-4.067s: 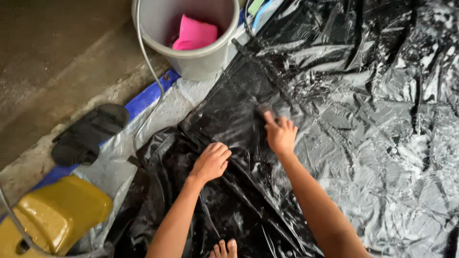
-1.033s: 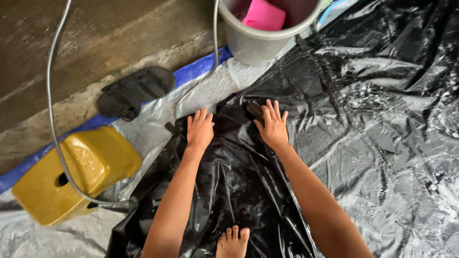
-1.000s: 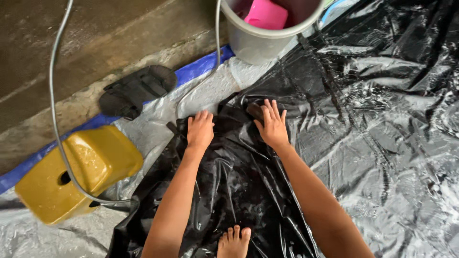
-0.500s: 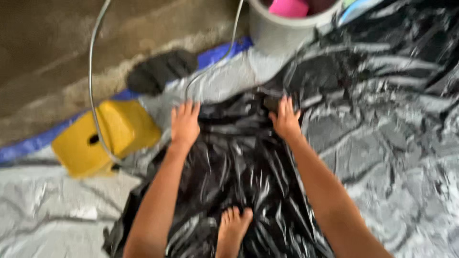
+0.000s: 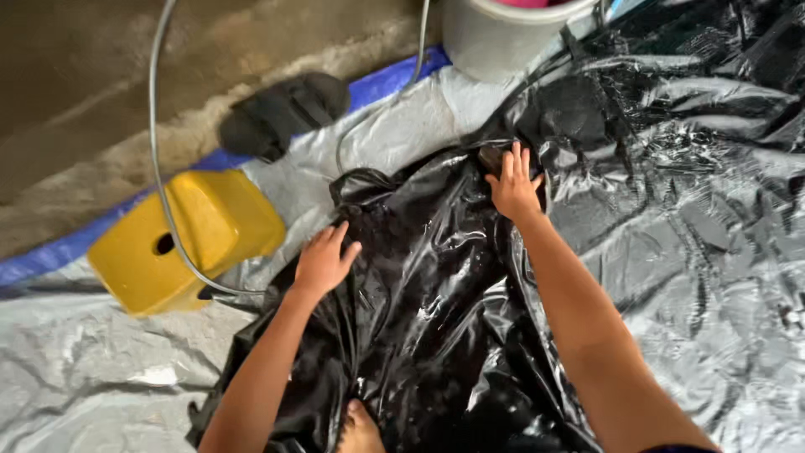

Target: The person cleans a large black plastic sheet spread on the floor by scrubbing it with a brush and soapy water, moving across different sections of the material.

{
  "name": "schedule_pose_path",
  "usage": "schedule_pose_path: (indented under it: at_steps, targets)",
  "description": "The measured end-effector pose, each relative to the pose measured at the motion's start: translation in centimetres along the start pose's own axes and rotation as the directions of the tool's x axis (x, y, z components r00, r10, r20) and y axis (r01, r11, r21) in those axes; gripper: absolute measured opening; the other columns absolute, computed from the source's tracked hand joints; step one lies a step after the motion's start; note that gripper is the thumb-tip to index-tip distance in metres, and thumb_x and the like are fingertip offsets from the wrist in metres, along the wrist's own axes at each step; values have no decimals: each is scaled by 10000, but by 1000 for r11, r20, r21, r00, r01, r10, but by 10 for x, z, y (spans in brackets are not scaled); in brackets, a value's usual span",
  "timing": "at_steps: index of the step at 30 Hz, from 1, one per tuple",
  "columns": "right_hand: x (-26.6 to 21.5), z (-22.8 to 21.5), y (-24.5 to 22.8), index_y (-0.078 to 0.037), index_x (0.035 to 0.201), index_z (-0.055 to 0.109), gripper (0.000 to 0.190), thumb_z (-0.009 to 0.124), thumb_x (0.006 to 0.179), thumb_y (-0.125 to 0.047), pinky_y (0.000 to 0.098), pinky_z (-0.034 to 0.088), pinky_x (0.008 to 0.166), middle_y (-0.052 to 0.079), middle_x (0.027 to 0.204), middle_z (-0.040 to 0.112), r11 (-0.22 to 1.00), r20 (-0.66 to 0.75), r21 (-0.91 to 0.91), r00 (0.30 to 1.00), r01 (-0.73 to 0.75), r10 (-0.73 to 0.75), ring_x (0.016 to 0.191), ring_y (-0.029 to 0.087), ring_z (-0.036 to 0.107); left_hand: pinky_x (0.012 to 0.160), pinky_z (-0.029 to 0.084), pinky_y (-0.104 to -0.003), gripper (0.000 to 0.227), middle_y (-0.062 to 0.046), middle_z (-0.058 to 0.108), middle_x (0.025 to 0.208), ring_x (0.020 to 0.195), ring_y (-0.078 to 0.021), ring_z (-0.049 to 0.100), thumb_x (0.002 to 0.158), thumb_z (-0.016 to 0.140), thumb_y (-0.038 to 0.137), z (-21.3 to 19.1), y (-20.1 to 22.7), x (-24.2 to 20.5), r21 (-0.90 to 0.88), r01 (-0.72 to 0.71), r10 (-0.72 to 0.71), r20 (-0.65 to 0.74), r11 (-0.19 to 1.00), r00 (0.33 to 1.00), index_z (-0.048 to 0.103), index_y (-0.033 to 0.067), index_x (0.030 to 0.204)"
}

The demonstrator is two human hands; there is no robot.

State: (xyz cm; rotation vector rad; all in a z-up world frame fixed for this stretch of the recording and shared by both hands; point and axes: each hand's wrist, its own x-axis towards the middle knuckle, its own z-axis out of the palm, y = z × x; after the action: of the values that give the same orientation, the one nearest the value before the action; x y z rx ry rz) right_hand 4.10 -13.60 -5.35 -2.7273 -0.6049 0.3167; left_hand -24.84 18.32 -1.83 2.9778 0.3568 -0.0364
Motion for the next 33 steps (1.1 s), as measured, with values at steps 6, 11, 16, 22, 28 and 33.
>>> schedule_pose_path:
  at_steps: [6, 11, 16, 22, 28, 33]
  targets:
    - [1, 12, 7, -69, 1537, 375, 603, 573, 1110, -447, 949, 271, 1097, 196, 1832, 202, 999, -50, 49, 999, 1, 2, 1677, 420, 196, 1102, 492, -630, 400, -212, 532, 1530, 1402, -434, 518, 1052, 620, 203, 24, -24, 15, -107, 186, -189, -14, 977, 982, 639, 22, 1408]
    - [-1, 10, 5, -77, 1518, 377, 587, 582, 1105, -441, 941, 245, 1119, 212, 1826, 218, 998, -33, 58, 999, -23, 25, 1674, 431, 206, 1147, 407, -606, 379, -87, 580, 1408, 1341, -356, 550, 810, 857, 297, 50, -30, 7, -121, -89, 88, -14, 989, 996, 755, 157, 1147]
    - [-1, -1, -6, -87, 1516, 375, 588, 580, 1111, -461, 923, 267, 1136, 200, 1824, 223, 999, -31, 35, 999, -21, 22, 1674, 414, 212, 1018, 491, -525, 341, -82, 582, 1221, 1204, -340, 586, 805, 820, 220, 51, -23, 12, -167, -192, 200, 34, 967, 979, 729, 81, 1104]
    - [-24, 21, -37, -11, 1582, 381, 722, 668, 1052, -408, 933, 291, 1078, 314, 1757, 311, 999, -148, -35, 989, -18, 13, 1622, 504, 299, 990, 548, -575, 268, -242, 696, 1095, 1166, -499, 690, 918, 745, 201, 22, 2, 43, -651, 168, -85, 158, 741, 984, 581, 70, 1085]
    - [-68, 50, -92, -66, 1336, 564, 632, 896, 841, -273, 690, 311, 1211, 258, 1660, 511, 948, -533, -54, 794, 312, -292, 1520, 406, 515, 1101, 539, -622, 707, -307, 706, 1323, 1261, -498, 694, 1059, 599, 680, 10, 22, 66, -564, 343, -279, 200, 751, 939, 379, 166, 1492]
    - [-81, 49, -110, 6, 1342, 578, 497, 796, 1011, -294, 723, 397, 1177, 228, 1512, 646, 958, -328, 137, 924, 253, -197, 1495, 417, 544, 893, 635, -556, 381, -234, 797, 997, 1029, -455, 801, 1162, 437, 469, -6, -26, 53, -151, 269, -239, 191, 951, 952, 467, 265, 1482]
